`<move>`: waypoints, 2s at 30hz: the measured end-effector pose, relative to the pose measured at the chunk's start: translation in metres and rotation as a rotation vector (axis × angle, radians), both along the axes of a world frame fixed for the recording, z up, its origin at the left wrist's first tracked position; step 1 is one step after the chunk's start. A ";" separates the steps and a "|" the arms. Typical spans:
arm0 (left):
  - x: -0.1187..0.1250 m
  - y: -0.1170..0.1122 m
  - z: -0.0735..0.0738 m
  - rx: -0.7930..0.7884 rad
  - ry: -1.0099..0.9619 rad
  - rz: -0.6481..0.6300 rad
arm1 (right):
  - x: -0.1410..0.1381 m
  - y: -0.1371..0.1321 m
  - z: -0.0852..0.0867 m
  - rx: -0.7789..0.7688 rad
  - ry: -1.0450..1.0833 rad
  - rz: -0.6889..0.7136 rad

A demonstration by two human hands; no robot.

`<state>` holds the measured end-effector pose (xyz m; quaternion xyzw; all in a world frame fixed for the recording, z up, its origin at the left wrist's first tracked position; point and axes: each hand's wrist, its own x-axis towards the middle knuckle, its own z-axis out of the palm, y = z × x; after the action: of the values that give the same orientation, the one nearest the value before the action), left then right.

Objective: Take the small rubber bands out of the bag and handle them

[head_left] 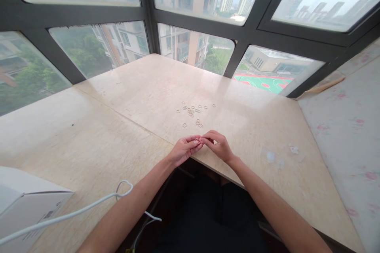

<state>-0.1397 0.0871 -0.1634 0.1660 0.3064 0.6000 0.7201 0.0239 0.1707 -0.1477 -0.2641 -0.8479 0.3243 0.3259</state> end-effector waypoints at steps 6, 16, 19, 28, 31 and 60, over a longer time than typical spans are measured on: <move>0.003 0.000 0.004 -0.057 0.011 0.033 | -0.004 0.028 -0.019 -0.081 0.031 -0.180; 0.002 0.001 0.007 -0.076 0.039 0.045 | -0.034 0.065 -0.012 0.073 -0.460 -0.194; 0.001 0.000 0.006 -0.062 0.036 0.042 | -0.037 0.066 -0.008 0.036 -0.481 -0.194; 0.000 0.002 0.003 -0.062 0.059 0.043 | -0.036 0.064 0.000 -0.085 -0.552 -0.236; 0.000 0.001 0.004 -0.064 0.076 0.043 | -0.034 0.061 0.000 -0.087 -0.562 -0.217; 0.014 -0.002 0.005 -0.092 0.234 0.089 | -0.016 -0.011 0.008 -0.380 0.000 -0.150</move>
<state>-0.1260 0.0854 -0.1587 0.1878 0.4227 0.5933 0.6588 0.0079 0.1600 -0.1399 -0.3833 -0.7494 0.4532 0.2934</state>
